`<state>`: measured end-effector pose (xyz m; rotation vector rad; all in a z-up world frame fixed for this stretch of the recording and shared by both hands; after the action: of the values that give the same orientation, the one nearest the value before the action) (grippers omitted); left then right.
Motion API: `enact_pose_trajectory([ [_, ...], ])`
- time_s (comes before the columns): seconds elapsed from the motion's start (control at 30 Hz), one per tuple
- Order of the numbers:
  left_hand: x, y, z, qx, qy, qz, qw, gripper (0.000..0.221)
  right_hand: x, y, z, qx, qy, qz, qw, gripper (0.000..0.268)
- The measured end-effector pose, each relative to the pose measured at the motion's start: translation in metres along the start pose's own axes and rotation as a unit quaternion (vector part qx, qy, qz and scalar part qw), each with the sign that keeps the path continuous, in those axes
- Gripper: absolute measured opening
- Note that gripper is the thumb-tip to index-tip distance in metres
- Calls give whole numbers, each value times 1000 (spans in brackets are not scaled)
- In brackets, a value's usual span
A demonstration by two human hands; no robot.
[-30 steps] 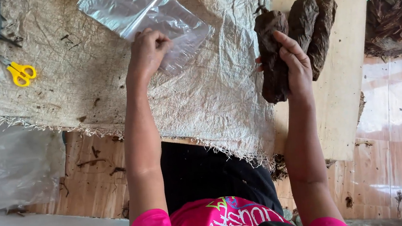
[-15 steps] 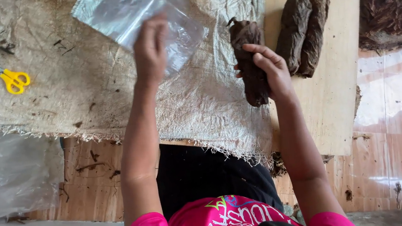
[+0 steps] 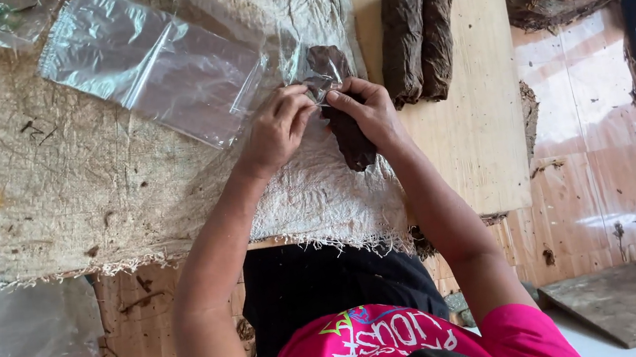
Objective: The person packages rolls of dried brown leaves by placing them into clear plastic bags by hand.
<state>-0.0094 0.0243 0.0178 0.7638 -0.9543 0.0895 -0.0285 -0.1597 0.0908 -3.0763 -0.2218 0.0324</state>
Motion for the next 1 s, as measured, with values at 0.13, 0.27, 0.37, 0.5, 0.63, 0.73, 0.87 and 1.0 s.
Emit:
enact_pose_trajectory([
  [0.13,9,13,5,-75,40,-12,996,12,9,5,14,22,5,15,1000,24],
  [0.27,28,26,20,-79,45,-91,992,68,17,18,39,-16,15,-2,1000,28],
  [0.37,23,22,16,8,36,-136,990,71,15,19,32,-10,83,-71,994,24],
  [0.5,12,15,-16,166,-54,-16,984,47,12,47,22,23,199,-124,972,21],
  [0.63,53,84,-13,419,-74,-1,905,49,5,68,22,207,137,-48,967,13],
  [0.73,62,109,-43,517,-123,59,845,48,11,80,30,277,172,-72,943,33],
  [0.87,62,147,-69,603,-97,66,789,51,11,85,15,230,135,9,964,27],
  [1.0,54,146,-85,578,-12,-61,813,51,11,64,3,81,43,1,996,12],
])
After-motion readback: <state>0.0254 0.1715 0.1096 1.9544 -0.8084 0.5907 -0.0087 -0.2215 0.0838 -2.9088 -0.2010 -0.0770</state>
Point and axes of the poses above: each hand's wrist, its own x-axis towards the middle knuckle, its own y-axis out of the back of the hand, z = x × y, the point moved 2 cm from there along x, towards the middle knuckle, and after that the axes turned 2 degrees about x, right-handed, at the moved point
